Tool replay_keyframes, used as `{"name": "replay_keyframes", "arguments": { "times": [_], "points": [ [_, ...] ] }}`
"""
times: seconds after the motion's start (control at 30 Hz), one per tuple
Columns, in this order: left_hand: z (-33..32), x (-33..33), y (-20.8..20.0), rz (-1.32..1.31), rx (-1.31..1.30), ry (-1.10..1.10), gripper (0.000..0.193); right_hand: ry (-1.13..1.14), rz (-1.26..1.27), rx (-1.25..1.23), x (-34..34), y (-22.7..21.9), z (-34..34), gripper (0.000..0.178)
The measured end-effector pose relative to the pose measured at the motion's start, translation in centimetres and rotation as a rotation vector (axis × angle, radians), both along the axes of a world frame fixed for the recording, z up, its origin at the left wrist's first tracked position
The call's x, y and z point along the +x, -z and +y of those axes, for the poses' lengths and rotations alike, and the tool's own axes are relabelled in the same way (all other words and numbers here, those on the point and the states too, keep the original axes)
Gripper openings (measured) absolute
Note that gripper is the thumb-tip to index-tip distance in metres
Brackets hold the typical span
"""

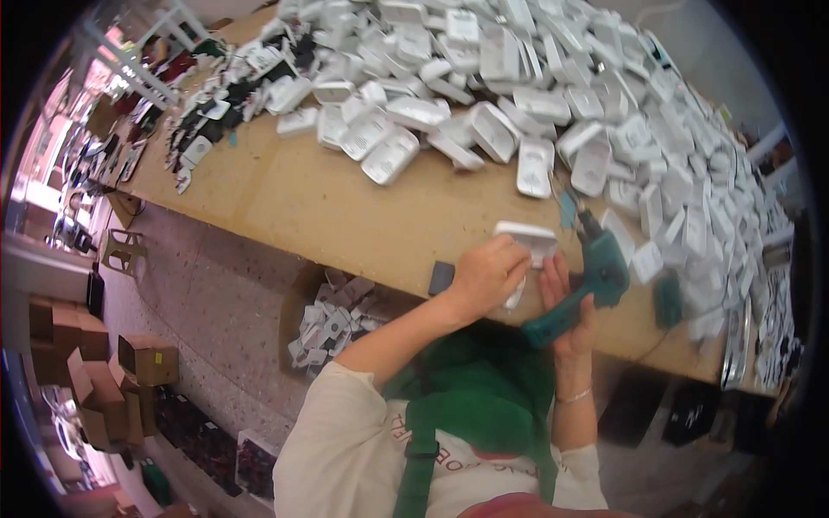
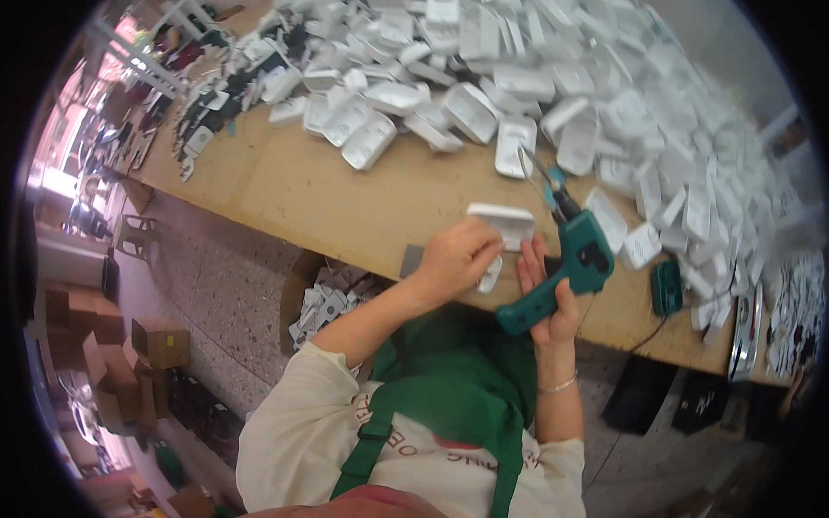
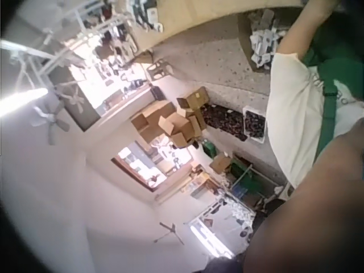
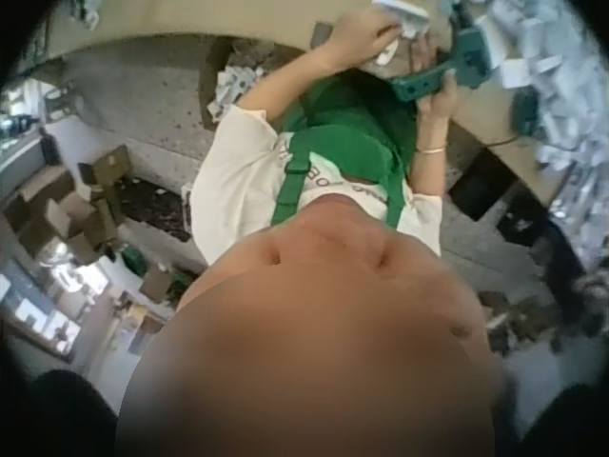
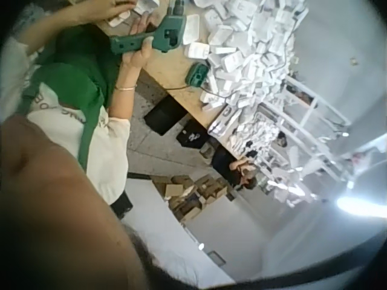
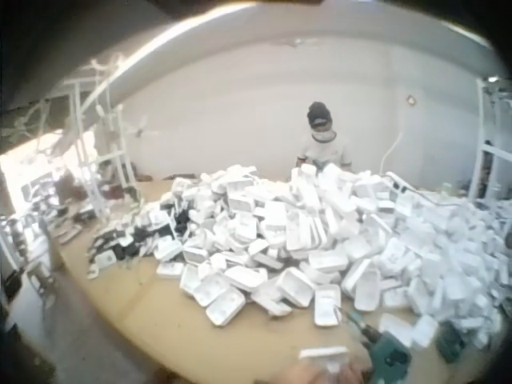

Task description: Soldering wires to components inside a plastic housing for assembly.

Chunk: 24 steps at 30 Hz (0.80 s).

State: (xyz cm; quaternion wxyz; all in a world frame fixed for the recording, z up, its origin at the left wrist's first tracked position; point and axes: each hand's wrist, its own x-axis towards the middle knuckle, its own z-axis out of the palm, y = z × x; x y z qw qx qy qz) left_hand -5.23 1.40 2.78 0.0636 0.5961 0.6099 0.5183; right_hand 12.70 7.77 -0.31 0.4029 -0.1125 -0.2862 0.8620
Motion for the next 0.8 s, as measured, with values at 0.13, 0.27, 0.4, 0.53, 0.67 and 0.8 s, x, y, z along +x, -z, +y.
{"name": "replay_keyframes", "arguments": {
  "times": [0.13, 0.27, 0.4, 0.53, 0.67, 0.8],
  "points": [
    [0.6, 0.9, 0.3, 0.072, 0.052, -0.007, 0.007, -0.040, 0.019, 0.029, 0.7, -0.2, 1.2, 0.080],
    [0.9, 2.2, 0.9, 0.302, 0.093, -0.103, 0.010, 0.032, -0.025, 0.126, 2.9, -0.9, 1.6, 0.076],
    [1.4, 2.5, 1.5, 0.409, 0.129, -0.205, 0.008, 0.234, -0.218, 0.381, 7.2, -1.6, 0.7, 0.070],
    [1.9, 2.5, 1.1, 0.553, 0.107, -0.244, 0.002, 0.365, -0.397, 0.534, 10.3, -1.9, -1.9, 0.066],
    [2.4, 2.0, 1.6, 0.555, 0.048, -0.206, 0.002, 0.278, -0.691, 0.582, 12.3, -2.6, -4.1, 0.045],
    [2.9, 1.8, 2.1, 0.513, 0.018, -0.171, 0.003, 0.144, -0.819, 0.478, 12.0, -3.3, -4.8, 0.037]
  ]
}}
